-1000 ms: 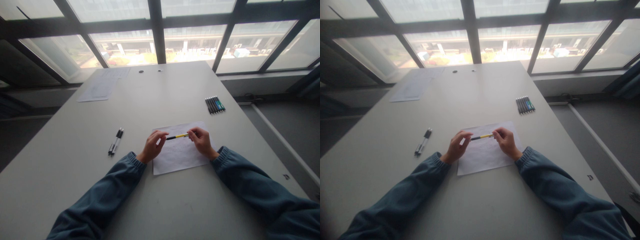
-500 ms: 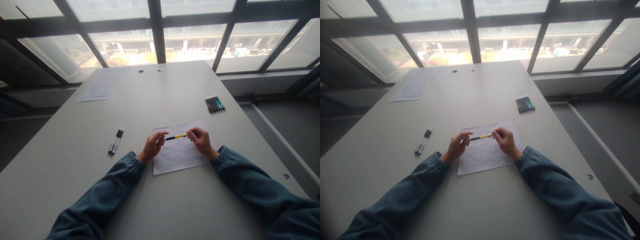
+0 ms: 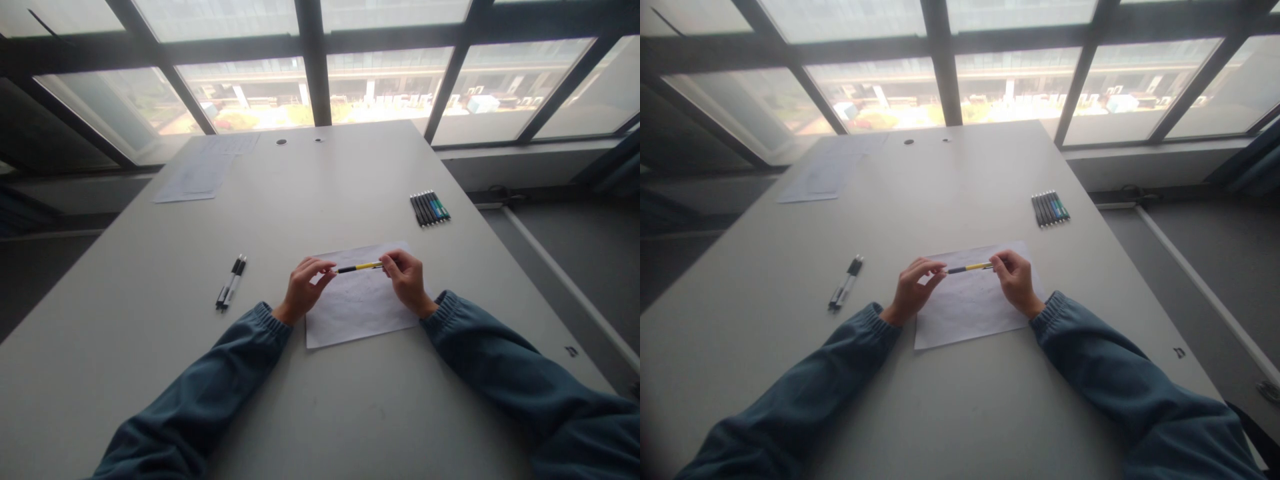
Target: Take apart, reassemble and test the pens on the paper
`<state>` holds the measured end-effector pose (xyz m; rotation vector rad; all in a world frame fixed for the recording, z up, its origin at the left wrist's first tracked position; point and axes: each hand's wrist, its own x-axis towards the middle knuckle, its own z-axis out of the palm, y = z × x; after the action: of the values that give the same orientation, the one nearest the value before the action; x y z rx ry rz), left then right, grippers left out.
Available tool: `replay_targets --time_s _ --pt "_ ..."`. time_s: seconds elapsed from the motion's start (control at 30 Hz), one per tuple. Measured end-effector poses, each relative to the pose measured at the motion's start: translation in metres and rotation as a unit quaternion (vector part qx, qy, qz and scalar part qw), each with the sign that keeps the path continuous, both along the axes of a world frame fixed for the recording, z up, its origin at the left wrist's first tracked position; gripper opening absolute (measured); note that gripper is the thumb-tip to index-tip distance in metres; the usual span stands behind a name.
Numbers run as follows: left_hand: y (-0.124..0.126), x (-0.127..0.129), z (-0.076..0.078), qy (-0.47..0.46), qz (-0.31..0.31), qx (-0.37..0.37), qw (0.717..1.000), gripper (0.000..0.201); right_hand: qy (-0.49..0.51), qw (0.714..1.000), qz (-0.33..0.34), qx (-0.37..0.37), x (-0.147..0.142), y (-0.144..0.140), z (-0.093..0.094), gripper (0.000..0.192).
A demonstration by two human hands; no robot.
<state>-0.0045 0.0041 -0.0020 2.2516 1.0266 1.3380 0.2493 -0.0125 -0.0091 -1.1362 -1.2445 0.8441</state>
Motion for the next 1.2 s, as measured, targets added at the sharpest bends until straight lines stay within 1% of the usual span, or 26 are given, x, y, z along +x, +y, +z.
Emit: replay_targets --time_s 0.17,0.43,0.57,0.7,0.8,0.93,1.03,1.2 --pt "0.001 0.000 0.000 0.017 -0.006 0.021 1.000 0.012 -0.002 1.000 -0.007 0.009 0.000 0.000 0.001 0.024" --pt "0.002 -0.002 -0.003 0.027 0.039 0.014 0.999 0.008 0.002 1.000 -0.026 0.006 0.004 0.003 0.002 0.025" --pt "0.002 -0.003 -0.004 0.023 0.068 0.003 0.997 0.008 0.033 0.998 -0.050 0.002 0.010 0.009 0.001 0.026" --pt "0.003 -0.004 -0.005 0.016 0.093 -0.010 0.996 0.011 0.085 0.992 -0.088 -0.013 0.016 0.016 0.002 0.027" --pt "0.003 -0.004 -0.003 0.003 0.110 -0.008 0.994 0.013 0.123 0.986 -0.110 -0.027 0.020 0.021 0.001 0.025" --pt "0.002 -0.003 0.000 -0.020 0.135 -0.009 0.991 0.013 0.139 0.982 -0.129 -0.025 0.023 0.026 -0.003 0.024" --pt "0.002 -0.003 0.000 -0.020 0.129 -0.011 0.991 0.012 0.129 0.983 -0.131 -0.023 0.024 0.027 -0.006 0.025" --pt "0.003 -0.003 -0.004 0.025 0.075 -0.010 0.997 0.013 0.033 0.992 -0.118 -0.024 0.020 0.024 -0.008 0.030"
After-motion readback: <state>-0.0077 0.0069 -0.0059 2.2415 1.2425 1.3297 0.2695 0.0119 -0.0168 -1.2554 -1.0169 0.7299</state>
